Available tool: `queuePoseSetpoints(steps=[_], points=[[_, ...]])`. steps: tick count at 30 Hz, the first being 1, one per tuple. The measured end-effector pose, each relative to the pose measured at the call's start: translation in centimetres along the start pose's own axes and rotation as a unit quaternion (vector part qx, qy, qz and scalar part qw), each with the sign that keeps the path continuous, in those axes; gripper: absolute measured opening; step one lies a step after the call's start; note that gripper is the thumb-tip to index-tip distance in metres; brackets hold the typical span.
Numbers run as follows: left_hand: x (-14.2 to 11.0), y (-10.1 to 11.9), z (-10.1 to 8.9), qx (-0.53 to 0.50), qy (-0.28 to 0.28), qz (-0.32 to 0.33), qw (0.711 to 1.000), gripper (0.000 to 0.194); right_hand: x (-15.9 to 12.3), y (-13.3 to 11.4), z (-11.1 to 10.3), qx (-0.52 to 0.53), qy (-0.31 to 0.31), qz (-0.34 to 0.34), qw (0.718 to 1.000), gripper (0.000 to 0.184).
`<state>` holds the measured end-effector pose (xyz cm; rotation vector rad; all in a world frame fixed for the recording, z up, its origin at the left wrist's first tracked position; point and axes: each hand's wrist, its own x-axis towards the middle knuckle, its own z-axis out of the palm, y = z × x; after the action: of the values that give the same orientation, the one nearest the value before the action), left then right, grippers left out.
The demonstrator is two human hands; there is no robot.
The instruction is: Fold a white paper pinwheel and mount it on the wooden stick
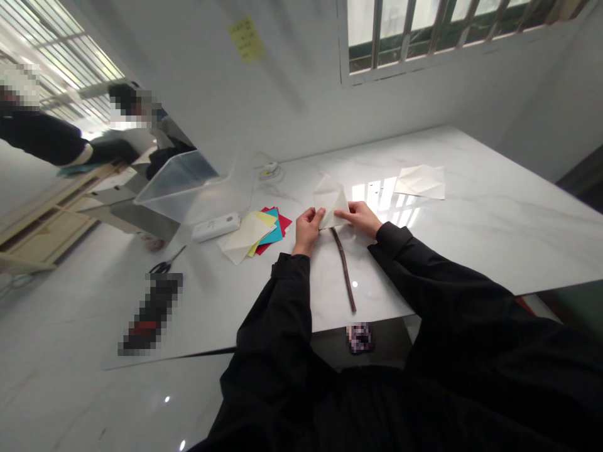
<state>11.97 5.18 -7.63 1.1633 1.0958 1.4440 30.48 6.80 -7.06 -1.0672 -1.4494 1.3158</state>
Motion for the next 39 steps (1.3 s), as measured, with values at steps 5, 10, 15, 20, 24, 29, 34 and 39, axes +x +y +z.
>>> queuePoseSetpoints(steps=[5,10,15,20,24,29,34,39], points=[[0.1,-0.2,0.0,0.001,-0.009,0.002,1.000,0.045,0.0,0.0,0.0,0.004,0.000,-0.009,1.000,0.039],[0.2,-0.3,-0.1,0.001,-0.014,0.002,1.000,0.044,0.2,0.4,-0.1,-0.008,0.010,0.012,1.000,0.040],[0.1,-0.2,-0.2,0.009,-0.016,-0.020,1.000,0.042,0.3,0.4,-0.1,-0.007,0.016,0.004,1.000,0.040],[0.0,0.0,-0.2,0.011,-0.028,-0.027,0.999,0.042,0.1,0.3,-0.1,0.001,0.015,0.012,1.000,0.035],[-0.1,0.6,-0.1,-0.007,-0.023,-0.038,0.999,0.048,-0.1,0.1,-0.2,0.009,-0.003,0.019,1.000,0.037],[-0.2,1.4,-0.2,-0.033,0.022,-0.011,0.999,0.057,-0.1,0.2,-0.3,0.017,-0.034,0.024,0.999,0.038],[-0.2,1.9,-0.5,-0.046,0.030,0.004,0.998,0.042,0.1,0.4,-0.3,0.005,-0.041,0.016,0.999,0.040],[-0.6,2.4,-0.2,-0.056,0.001,-0.022,0.998,0.036,0.1,0.3,-0.2,-0.009,-0.035,0.011,0.999,0.039]])
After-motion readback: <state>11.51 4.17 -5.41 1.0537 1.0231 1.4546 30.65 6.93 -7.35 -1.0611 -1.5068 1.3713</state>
